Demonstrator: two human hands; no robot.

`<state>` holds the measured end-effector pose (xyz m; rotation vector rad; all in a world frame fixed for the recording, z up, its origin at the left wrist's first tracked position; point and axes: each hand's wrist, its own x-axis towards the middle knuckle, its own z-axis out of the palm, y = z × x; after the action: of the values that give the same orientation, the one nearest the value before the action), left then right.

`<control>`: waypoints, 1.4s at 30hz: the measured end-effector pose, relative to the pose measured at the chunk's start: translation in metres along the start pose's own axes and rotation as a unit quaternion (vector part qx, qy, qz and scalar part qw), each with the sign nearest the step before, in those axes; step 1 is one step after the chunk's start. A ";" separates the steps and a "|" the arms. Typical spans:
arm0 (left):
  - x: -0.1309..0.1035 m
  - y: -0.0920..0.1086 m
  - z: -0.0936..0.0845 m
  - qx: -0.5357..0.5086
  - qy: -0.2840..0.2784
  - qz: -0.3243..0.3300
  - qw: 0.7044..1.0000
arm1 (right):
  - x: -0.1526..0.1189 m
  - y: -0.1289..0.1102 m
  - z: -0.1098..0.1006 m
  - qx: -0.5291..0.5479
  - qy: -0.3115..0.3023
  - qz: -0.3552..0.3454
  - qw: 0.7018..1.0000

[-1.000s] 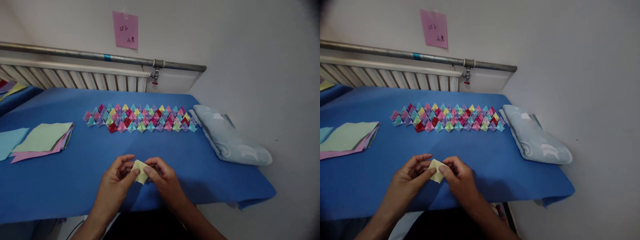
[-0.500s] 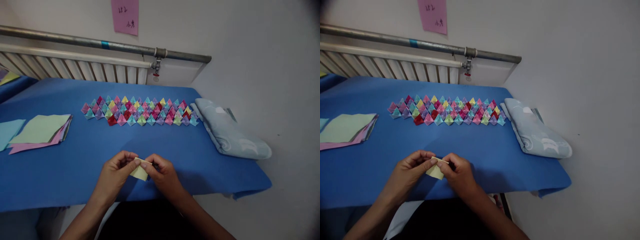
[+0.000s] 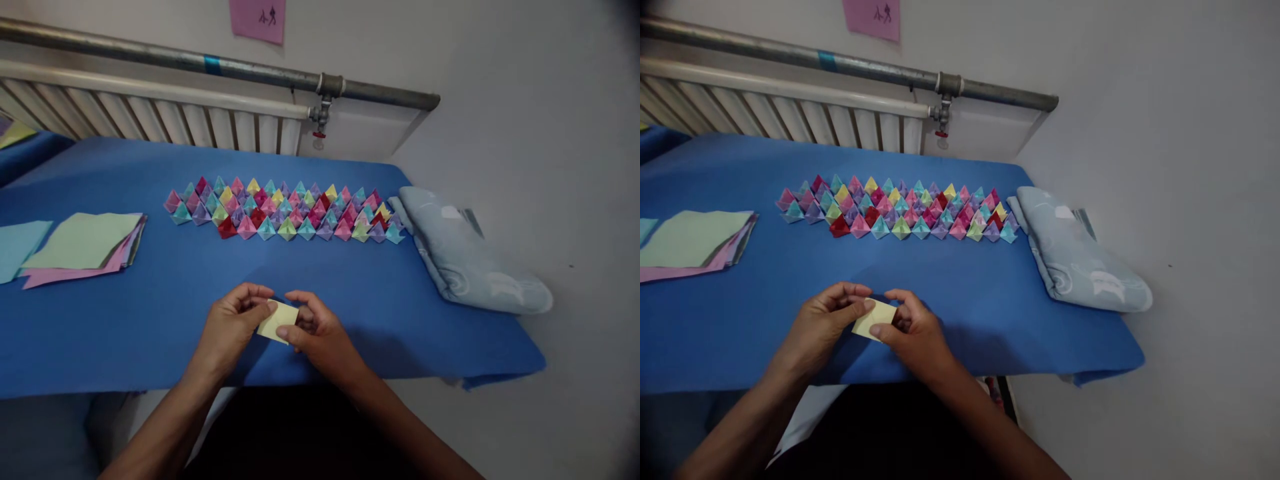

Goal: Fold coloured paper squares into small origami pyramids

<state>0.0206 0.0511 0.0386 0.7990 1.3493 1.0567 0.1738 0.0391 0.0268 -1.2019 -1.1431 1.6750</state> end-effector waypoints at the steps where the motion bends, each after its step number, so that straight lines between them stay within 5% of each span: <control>1: 0.000 0.000 0.000 0.005 -0.001 -0.001 1.000 | 0.000 0.001 0.001 -0.005 0.000 0.003 1.000; 6: 0.002 -0.001 -0.002 0.025 -0.012 0.002 1.000 | 0.001 0.000 0.001 -0.063 0.003 -0.003 0.998; 15: 0.008 0.000 -0.001 0.043 -0.010 -0.014 0.999 | 0.002 -0.002 0.002 -0.004 -0.018 0.039 0.999; 19: 0.015 -0.003 -0.004 0.080 -0.049 -0.005 0.996 | 0.001 -0.003 0.001 -0.050 -0.023 0.044 0.998; 23: 0.014 -0.005 -0.012 0.211 -0.012 0.109 0.971 | 0.005 -0.002 0.002 -0.096 0.005 0.067 0.993; 26: 0.006 -0.010 -0.018 0.326 0.050 0.253 0.909 | 0.009 -0.004 0.004 -0.120 0.013 0.095 0.988; 31: -0.007 -0.026 -0.022 0.389 -0.055 0.388 0.834 | 0.011 -0.012 0.005 -0.159 -0.003 0.116 0.981; 34: -0.009 -0.035 -0.025 0.416 -0.072 0.415 0.806 | 0.010 -0.013 0.004 -0.166 -0.018 0.129 0.978; 42: -0.016 -0.043 -0.029 0.406 -0.121 0.392 0.816 | 0.008 -0.012 -0.004 -0.186 -0.081 0.135 0.970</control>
<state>-0.0009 0.0175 0.0018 2.1973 1.2408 0.8867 0.1765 0.0517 0.0355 -1.5303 -1.4987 1.8405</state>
